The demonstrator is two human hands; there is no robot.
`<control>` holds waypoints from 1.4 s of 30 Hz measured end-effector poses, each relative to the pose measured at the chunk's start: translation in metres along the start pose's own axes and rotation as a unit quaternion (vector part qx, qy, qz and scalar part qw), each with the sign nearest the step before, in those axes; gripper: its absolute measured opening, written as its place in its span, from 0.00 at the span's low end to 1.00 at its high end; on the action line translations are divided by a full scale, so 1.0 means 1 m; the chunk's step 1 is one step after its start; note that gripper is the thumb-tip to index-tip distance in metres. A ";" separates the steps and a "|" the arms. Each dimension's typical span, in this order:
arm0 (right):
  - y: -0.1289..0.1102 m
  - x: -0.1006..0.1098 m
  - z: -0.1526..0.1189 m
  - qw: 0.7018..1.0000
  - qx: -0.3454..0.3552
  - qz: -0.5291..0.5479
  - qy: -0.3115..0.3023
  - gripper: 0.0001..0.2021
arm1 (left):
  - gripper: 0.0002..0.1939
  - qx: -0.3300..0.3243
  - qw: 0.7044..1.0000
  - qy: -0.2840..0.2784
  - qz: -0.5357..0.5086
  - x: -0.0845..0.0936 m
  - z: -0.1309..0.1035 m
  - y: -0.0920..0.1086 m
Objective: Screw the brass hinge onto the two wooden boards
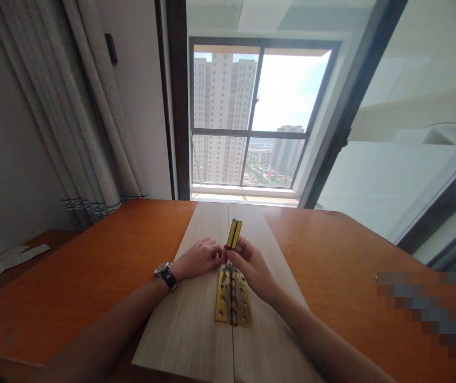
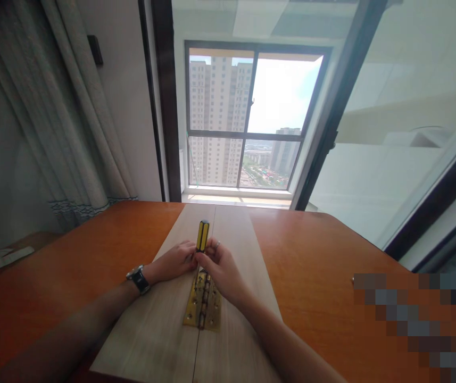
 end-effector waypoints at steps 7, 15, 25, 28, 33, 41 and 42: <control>-0.007 0.001 0.000 0.999 -0.012 -0.043 -0.016 0.20 | 0.08 -0.027 1.000 -0.001 -0.003 0.004 -0.006 0.002; -0.005 0.002 -0.004 0.997 0.004 -0.067 -0.030 0.21 | 0.08 -0.054 0.998 0.008 -0.026 0.004 -0.010 -0.001; -0.005 0.004 0.002 0.999 0.003 -0.036 -0.036 0.13 | 0.08 -0.050 0.994 0.088 -0.032 0.013 -0.013 0.003; -0.006 0.000 0.001 0.999 0.000 -0.036 -0.035 0.13 | 0.12 -0.064 0.989 0.114 -0.073 0.019 -0.016 0.011; -0.011 -0.005 0.000 0.998 0.010 -0.060 -0.027 0.14 | 0.08 -0.088 0.980 0.075 -0.162 0.017 -0.023 0.027; -0.011 0.002 0.001 0.991 0.017 -0.132 0.009 0.15 | 0.12 -0.077 0.977 0.015 -0.197 0.014 -0.028 0.034; -0.011 0.001 0.000 0.991 0.016 -0.131 0.007 0.16 | 0.14 -0.075 0.978 0.022 -0.194 0.014 -0.028 0.033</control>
Point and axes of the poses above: each hand's wrist, its own z-axis towards the middle knuckle, its own x-axis out of the back of the hand, y = z × x, the point moved 5 cm from there along z, towards the middle knuckle, and after that the axes turned 10 degrees about x, right-handed, at the moved point
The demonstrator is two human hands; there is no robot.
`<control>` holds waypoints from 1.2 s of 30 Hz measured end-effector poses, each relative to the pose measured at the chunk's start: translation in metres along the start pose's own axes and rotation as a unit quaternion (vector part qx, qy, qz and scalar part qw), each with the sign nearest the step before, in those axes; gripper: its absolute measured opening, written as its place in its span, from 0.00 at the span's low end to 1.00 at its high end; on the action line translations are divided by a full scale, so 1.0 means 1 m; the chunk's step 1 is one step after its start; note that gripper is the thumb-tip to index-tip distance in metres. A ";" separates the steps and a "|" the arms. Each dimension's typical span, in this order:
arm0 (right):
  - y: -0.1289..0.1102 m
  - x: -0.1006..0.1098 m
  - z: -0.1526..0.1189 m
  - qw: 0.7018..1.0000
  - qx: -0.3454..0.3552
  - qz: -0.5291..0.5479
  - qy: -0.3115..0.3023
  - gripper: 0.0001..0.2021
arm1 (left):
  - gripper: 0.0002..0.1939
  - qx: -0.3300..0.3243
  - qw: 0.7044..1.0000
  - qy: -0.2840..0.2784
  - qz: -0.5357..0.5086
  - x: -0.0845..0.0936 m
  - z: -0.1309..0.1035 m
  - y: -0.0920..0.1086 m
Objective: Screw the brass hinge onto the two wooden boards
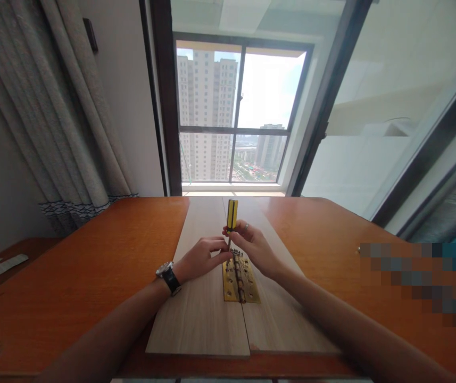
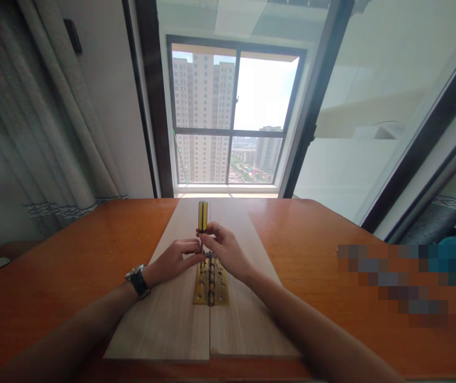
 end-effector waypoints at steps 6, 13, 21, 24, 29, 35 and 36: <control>-0.001 -0.002 -0.003 1.000 -0.011 -0.021 -0.013 0.22 | 0.19 -0.019 1.000 0.015 0.009 0.002 0.000 -0.001; 0.000 -0.003 -0.002 0.999 -0.027 0.004 -0.034 0.18 | 0.19 -0.029 0.999 -0.016 0.014 -0.002 0.000 0.001; -0.001 -0.002 -0.004 0.998 -0.036 0.050 -0.010 0.16 | 0.17 -0.024 0.999 -0.024 0.011 -0.005 -0.002 0.002; -0.002 -0.003 -0.004 0.998 -0.020 0.057 -0.019 0.17 | 0.18 -0.031 0.999 -0.020 0.023 -0.004 -0.001 0.001; -0.004 -0.003 -0.002 0.999 -0.005 0.024 -0.033 0.17 | 0.20 -0.035 0.997 -0.022 0.058 -0.004 -0.001 0.000; -0.007 -0.003 0.001 1.000 -0.007 0.010 -0.013 0.14 | 0.15 -0.050 0.998 -0.005 0.041 -0.005 -0.001 0.001; -0.007 -0.002 0.000 1.000 -0.008 0.009 -0.009 0.14 | 0.15 -0.049 0.998 -0.001 0.035 -0.005 -0.001 0.001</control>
Point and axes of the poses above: each hand's wrist, its own z-axis towards the middle knuckle, its own x-axis out of the back of the hand, y = z × x, the point moved 5 cm from there along z, towards the middle knuckle, and after that the axes turned 10 degrees about x, right-handed, at the moved point
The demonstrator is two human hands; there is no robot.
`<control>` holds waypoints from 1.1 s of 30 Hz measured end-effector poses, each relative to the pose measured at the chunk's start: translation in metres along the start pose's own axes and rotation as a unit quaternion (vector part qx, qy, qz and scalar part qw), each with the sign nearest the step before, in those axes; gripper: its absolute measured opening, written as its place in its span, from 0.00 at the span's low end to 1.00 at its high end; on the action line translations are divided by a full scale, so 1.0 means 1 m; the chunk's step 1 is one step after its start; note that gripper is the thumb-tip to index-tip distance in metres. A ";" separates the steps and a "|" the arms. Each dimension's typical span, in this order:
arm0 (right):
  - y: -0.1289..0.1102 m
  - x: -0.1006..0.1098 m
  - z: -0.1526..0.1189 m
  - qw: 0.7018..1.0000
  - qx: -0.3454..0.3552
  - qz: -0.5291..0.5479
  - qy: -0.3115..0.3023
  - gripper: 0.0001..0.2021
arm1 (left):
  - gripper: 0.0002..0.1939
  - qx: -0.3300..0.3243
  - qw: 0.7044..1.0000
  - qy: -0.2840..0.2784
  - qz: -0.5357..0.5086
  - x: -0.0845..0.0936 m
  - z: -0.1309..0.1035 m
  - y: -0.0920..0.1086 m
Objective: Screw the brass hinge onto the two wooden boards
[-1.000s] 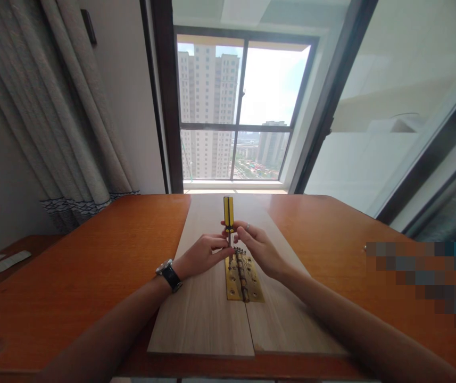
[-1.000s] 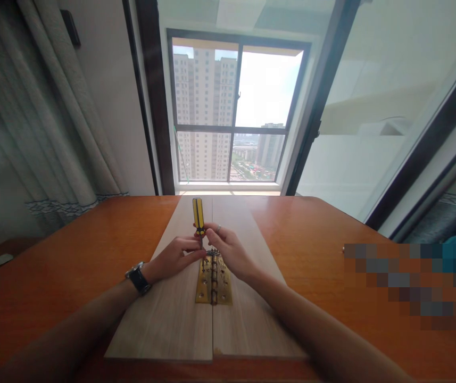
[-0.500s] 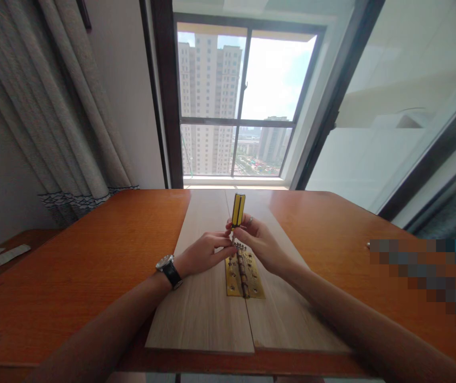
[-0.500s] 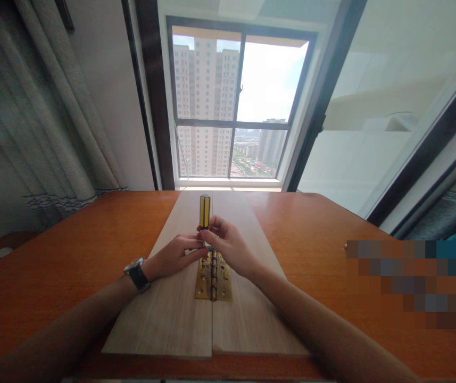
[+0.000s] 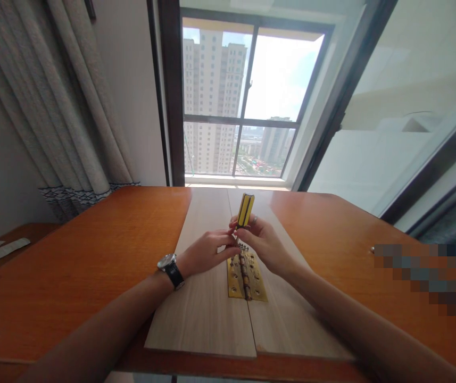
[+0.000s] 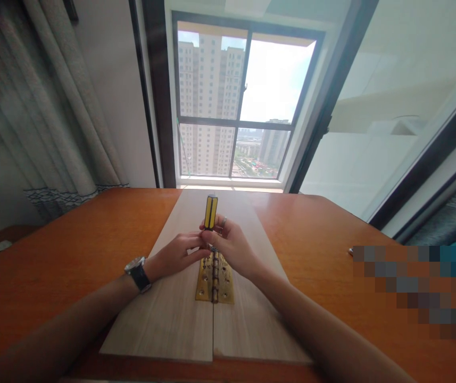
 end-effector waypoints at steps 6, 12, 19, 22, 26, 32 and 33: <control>0.005 0.001 -0.004 1.000 0.010 -0.004 -0.022 0.18 | 0.18 0.010 1.000 0.015 0.021 0.001 0.001 -0.001; -0.001 0.001 -0.002 0.999 0.022 -0.021 -0.028 0.15 | 0.18 -0.006 0.999 0.013 0.052 0.000 0.000 0.001; -0.002 -0.002 -0.002 1.000 0.002 0.025 -0.014 0.15 | 0.15 -0.032 0.996 -0.014 0.077 -0.005 0.000 0.002; -0.001 -0.002 -0.004 0.999 0.003 0.029 -0.016 0.15 | 0.15 -0.042 0.996 -0.006 0.081 -0.004 0.000 0.004; 0.002 -0.002 -0.008 0.999 0.009 0.045 -0.030 0.16 | 0.16 -0.042 0.994 0.007 0.098 -0.004 0.000 0.004; -0.003 -0.002 -0.004 0.999 0.022 0.019 -0.036 0.13 | 0.17 -0.051 0.991 0.012 0.121 -0.004 -0.001 0.005; -0.005 -0.001 -0.004 0.999 0.025 0.019 -0.033 0.13 | 0.16 -0.053 0.991 0.010 0.122 -0.005 -0.001 0.005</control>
Point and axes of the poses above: each hand's wrist, its own z-axis towards the middle knuckle, its own x-axis out of the back of the hand, y = z × x, the point moved 5 cm from there along z, towards the middle knuckle, and after that the axes turned 10 degrees about x, right-handed, at the moved point
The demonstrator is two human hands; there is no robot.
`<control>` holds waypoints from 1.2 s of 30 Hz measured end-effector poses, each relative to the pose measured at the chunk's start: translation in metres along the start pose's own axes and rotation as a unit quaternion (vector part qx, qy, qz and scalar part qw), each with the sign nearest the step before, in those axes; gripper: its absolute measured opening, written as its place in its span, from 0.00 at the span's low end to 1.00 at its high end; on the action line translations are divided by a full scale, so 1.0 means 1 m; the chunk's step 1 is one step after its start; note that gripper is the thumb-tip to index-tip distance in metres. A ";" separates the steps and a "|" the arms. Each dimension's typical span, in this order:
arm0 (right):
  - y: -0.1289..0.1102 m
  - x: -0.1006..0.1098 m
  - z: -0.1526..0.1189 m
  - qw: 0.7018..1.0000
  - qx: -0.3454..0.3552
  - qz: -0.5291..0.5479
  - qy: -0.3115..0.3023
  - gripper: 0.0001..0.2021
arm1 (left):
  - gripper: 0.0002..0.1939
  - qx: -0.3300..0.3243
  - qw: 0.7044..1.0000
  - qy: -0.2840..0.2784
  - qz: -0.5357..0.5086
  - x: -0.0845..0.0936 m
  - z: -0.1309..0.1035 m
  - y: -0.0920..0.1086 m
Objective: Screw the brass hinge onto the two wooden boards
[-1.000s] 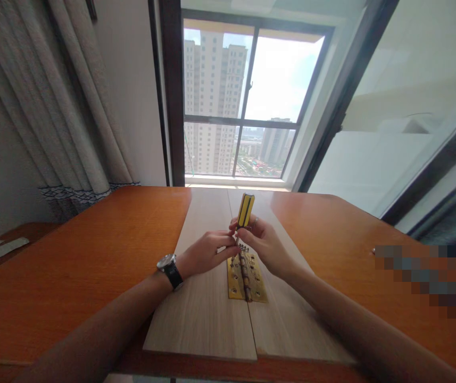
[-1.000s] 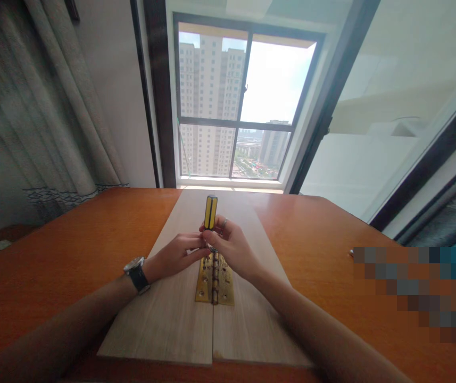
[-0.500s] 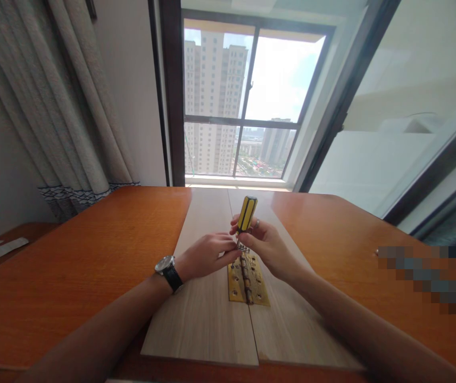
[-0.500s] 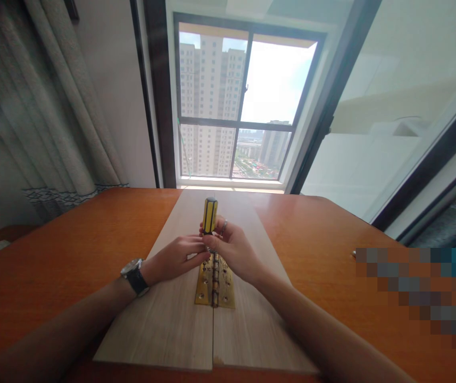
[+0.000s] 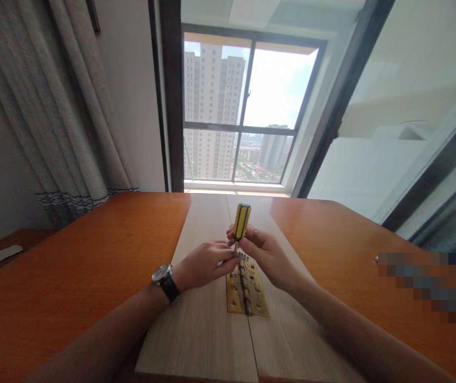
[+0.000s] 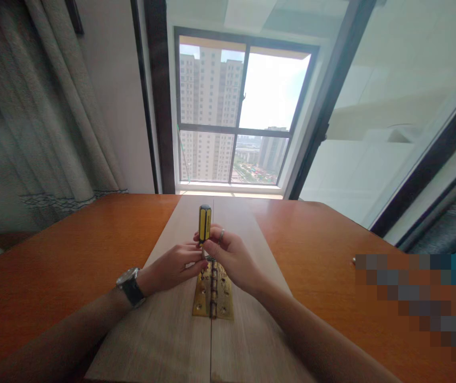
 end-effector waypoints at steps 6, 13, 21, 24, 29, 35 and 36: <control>0.007 -0.001 -0.001 0.997 -0.037 0.056 0.029 0.16 | 0.12 -0.016 1.000 0.002 -0.006 0.000 0.001 0.001; 0.006 0.001 -0.003 1.000 -0.006 0.020 0.018 0.15 | 0.10 -0.011 0.999 0.017 -0.024 0.003 0.001 0.002; 0.009 -0.001 -0.005 1.000 -0.020 0.004 -0.015 0.17 | 0.12 0.002 1.000 0.017 -0.017 0.003 0.001 0.000; 0.011 -0.001 -0.005 1.000 -0.022 0.001 -0.022 0.16 | 0.13 -0.008 1.000 0.025 -0.009 0.003 0.001 0.000; 0.011 0.001 -0.003 0.999 -0.027 -0.012 -0.024 0.17 | 0.16 -0.029 0.999 0.024 -0.018 0.002 0.001 0.001; 0.015 0.004 -0.002 0.999 -0.036 -0.020 -0.013 0.18 | 0.19 -0.001 0.999 0.009 -0.031 0.001 0.003 -0.004; 0.016 0.005 -0.003 0.999 -0.035 -0.019 -0.016 0.17 | 0.20 -0.001 0.999 0.007 -0.033 0.001 0.003 -0.004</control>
Point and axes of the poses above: each hand's wrist, its own z-axis towards the middle knuckle, its own x-axis out of the back of the hand, y = z × x, the point moved 5 cm from there along z, towards the middle knuckle, and after that the axes turned 10 degrees about x, right-handed, at the moved point
